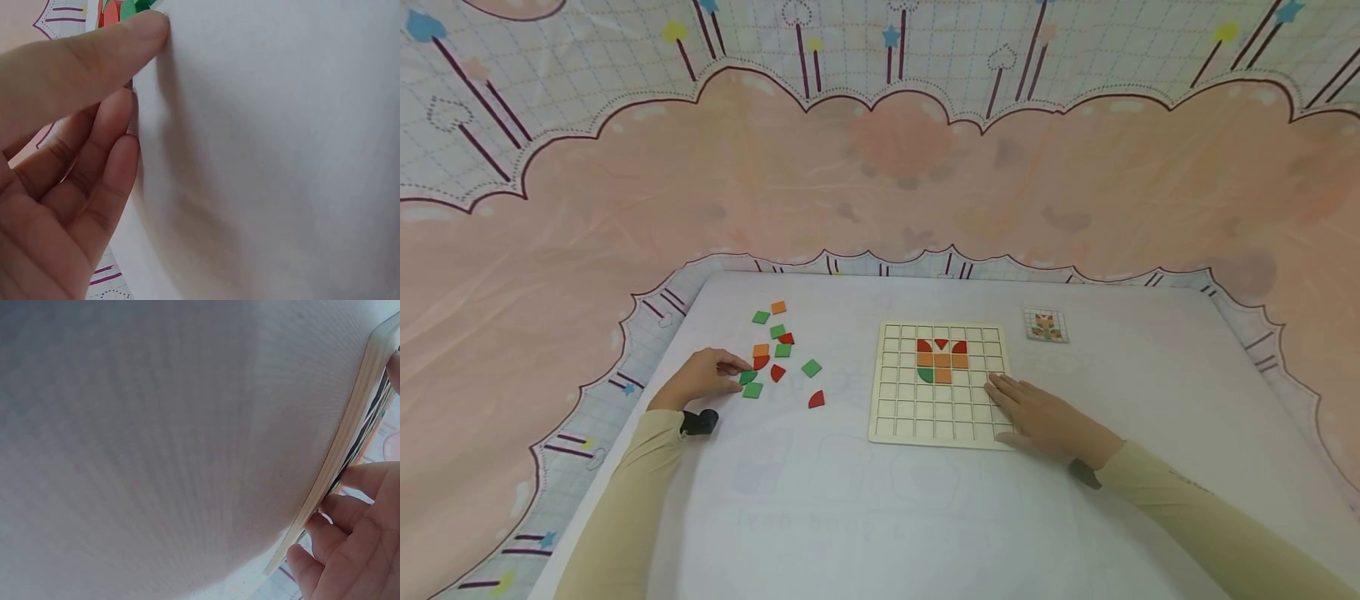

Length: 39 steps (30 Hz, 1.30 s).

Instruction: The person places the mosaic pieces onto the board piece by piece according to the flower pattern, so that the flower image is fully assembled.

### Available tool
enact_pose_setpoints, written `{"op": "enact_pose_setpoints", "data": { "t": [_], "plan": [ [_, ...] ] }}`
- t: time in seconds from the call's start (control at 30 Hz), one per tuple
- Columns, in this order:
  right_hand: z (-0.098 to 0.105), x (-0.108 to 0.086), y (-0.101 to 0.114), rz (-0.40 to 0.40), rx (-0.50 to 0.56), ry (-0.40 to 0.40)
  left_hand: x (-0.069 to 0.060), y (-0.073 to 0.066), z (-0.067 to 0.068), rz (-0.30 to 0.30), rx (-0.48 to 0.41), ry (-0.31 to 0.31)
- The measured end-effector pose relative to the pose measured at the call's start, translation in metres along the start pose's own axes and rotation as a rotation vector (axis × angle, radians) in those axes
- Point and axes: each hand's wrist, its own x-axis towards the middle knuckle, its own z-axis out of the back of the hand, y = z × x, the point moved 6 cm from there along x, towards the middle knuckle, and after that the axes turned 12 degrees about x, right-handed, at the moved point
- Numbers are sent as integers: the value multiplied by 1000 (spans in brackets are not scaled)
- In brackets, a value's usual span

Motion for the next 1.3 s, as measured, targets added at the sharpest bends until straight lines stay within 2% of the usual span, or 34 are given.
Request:
{"op": "enact_pose_setpoints", "data": {
  "t": [0.43,0.7,0.9,1.13,1.3],
  "plan": [
    [0,0,1,5,0,-5,-3,-2,6,1,1,-22],
    [-1,0,0,4,-17,-1,0,-18,17,-67,-19,-86],
    [-1,-1,-1,-4,-13,4,9,-47,17,-112,-48,-106],
    [0,-1,-1,-7,-7,-1,22,-96,12,-183,-118,-141],
    [-1,0,-2,-16,-3,3,33,-131,2,-264,-140,-155]
  ]
}}
